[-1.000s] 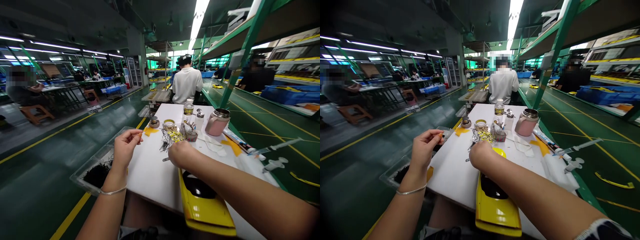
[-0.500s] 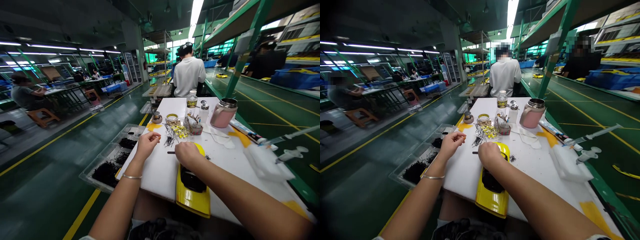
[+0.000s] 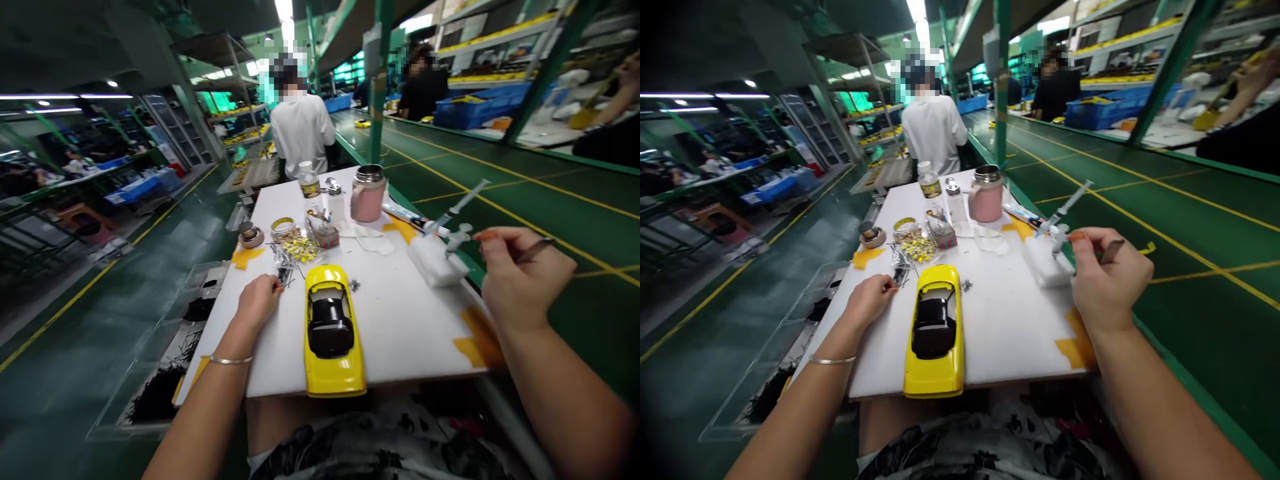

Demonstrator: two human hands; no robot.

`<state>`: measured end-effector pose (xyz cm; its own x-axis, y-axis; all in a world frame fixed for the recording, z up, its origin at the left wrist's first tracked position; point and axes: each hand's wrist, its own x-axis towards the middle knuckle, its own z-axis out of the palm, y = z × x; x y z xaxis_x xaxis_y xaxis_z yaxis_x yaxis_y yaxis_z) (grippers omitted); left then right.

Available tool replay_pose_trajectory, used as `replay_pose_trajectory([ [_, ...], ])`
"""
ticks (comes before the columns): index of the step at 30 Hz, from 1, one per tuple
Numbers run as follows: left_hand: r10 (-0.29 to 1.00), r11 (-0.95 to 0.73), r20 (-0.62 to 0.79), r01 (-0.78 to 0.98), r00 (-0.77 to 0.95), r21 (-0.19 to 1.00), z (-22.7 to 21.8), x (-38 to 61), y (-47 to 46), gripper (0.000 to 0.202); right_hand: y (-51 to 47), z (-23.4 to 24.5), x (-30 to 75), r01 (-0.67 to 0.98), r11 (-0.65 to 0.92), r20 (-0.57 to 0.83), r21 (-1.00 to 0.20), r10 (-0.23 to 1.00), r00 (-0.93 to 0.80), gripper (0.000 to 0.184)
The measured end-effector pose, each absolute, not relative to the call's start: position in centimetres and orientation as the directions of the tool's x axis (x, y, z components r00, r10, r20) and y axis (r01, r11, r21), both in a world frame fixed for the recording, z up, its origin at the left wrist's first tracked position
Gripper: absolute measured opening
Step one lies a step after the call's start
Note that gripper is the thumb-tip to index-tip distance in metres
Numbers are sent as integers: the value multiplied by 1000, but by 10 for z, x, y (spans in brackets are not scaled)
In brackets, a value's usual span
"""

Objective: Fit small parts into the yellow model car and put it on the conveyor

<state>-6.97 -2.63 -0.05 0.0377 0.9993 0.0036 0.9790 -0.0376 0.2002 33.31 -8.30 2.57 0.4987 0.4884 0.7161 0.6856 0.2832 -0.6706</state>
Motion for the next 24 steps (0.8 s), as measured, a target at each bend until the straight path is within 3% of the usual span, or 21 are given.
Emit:
replay_pose_trajectory([
  [3,999,-53,16,986,51,160,6,-73,-25,13,-83,27,339,624,352,700,-698,519,490,20],
  [7,996,-75,64,977,63,199,19,-79,-32,11,-67,19,341,540,459,704,-706,535,466,49],
  [10,993,-110,70,948,93,298,29,-79,-44,28,-53,7,343,501,444,661,-743,605,444,61],
  [14,985,-166,42,846,168,506,37,-72,-65,33,-44,5,344,631,287,597,-721,720,355,44],
  [18,959,-274,137,702,247,657,39,-58,-86,26,-40,16,337,826,23,469,-563,832,297,27],
  [21,913,-404,220,679,344,613,36,-47,-100,26,-37,21,334,864,-60,408,-499,864,296,28],
  [24,839,-544,278,727,468,418,33,-40,-110,37,-32,22,337,859,-96,378,-503,869,318,22],
])
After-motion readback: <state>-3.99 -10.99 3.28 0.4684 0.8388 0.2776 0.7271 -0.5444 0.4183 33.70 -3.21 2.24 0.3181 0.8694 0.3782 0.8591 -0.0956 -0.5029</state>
